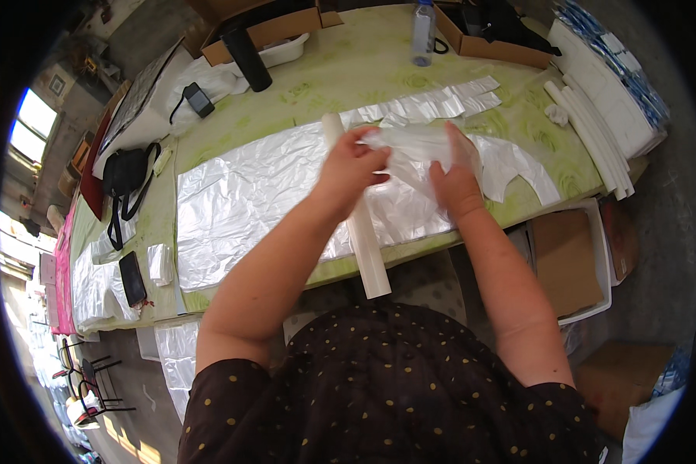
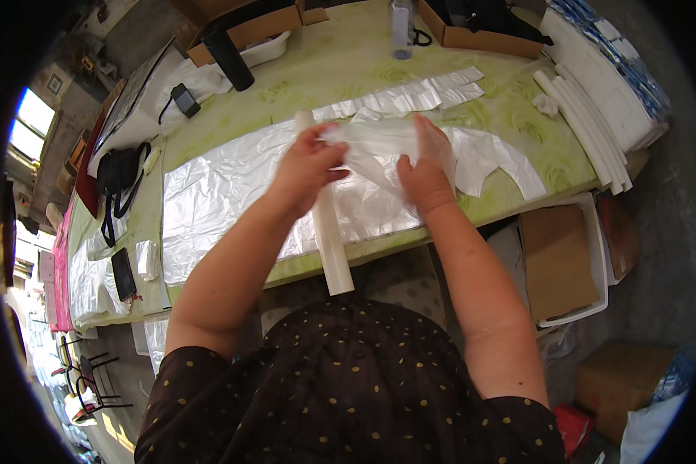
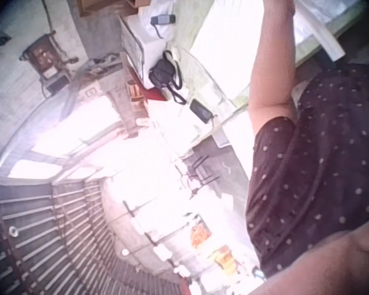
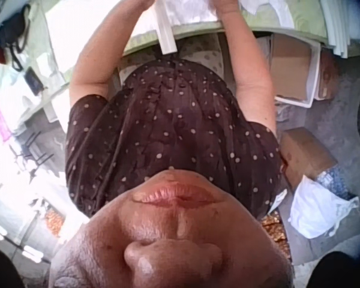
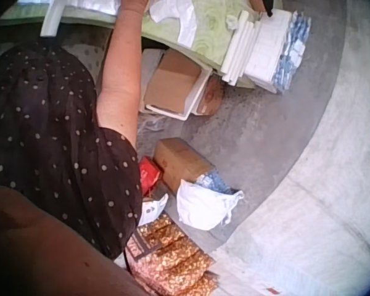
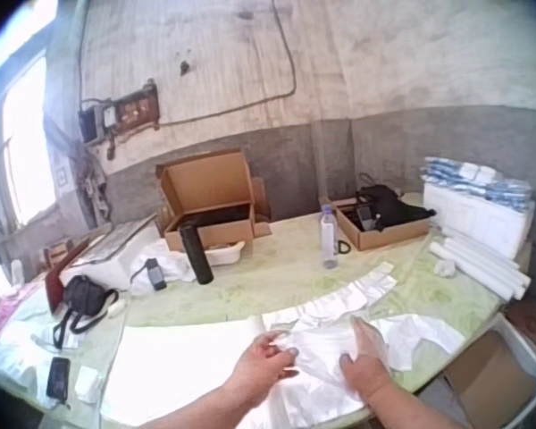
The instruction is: The person wraps small white rectangular items in clear plastic film on a workbench. They unroll the film, place an item on it, fold the film around the item, and set the wrapped unit aside. The process repeats for several items.
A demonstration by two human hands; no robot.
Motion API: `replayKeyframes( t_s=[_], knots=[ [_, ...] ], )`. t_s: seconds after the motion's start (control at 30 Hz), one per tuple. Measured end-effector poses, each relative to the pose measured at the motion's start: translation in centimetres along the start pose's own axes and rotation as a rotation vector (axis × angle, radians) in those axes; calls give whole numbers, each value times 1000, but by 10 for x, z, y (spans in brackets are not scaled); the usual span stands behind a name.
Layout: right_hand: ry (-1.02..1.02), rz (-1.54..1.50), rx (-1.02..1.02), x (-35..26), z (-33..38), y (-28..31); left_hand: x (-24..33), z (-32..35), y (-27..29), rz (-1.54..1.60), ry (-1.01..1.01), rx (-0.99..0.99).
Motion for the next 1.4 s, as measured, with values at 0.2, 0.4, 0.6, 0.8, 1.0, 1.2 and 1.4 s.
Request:
replayKeyframes(
  t_s=[0.2, 0.4, 0.6, 0.8, 1.0, 1.2, 1.4],
  knots=[
    [-261, -22, 11, 16, 3, 2, 9, 52, 153, 91, 7, 364],
    [-246, 52, -57, 20, 3, -4, -33, 64, 256, -604, 122, 555],
    [-333, -57, -76, 42, 2, -3, -8, 74, 205, -905, -659, 696],
    [-161, -73, -156, -11, -11, 21, -40, 82, 106, -1209, -603, 148],
    [118, -317, -343, -130, 36, 7, -70, 89, 97, -1404, -476, 175],
    [206, -471, -525, -191, 52, -30, -34, 75, 115, -1387, -451, -31],
    [332, -334, -506, -213, 38, -32, 3, 80, 102, -1074, -769, 24]
  ],
)
Point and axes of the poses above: each hand's wrist, its own z-axis away from the middle knuckle, its own y-axis out of the back of the hand, x = y × z, the point moved 5 cm from there along -z, towards the middle knuckle, and after that the axes turned 4 degrees about y, right-handed, at the moved point
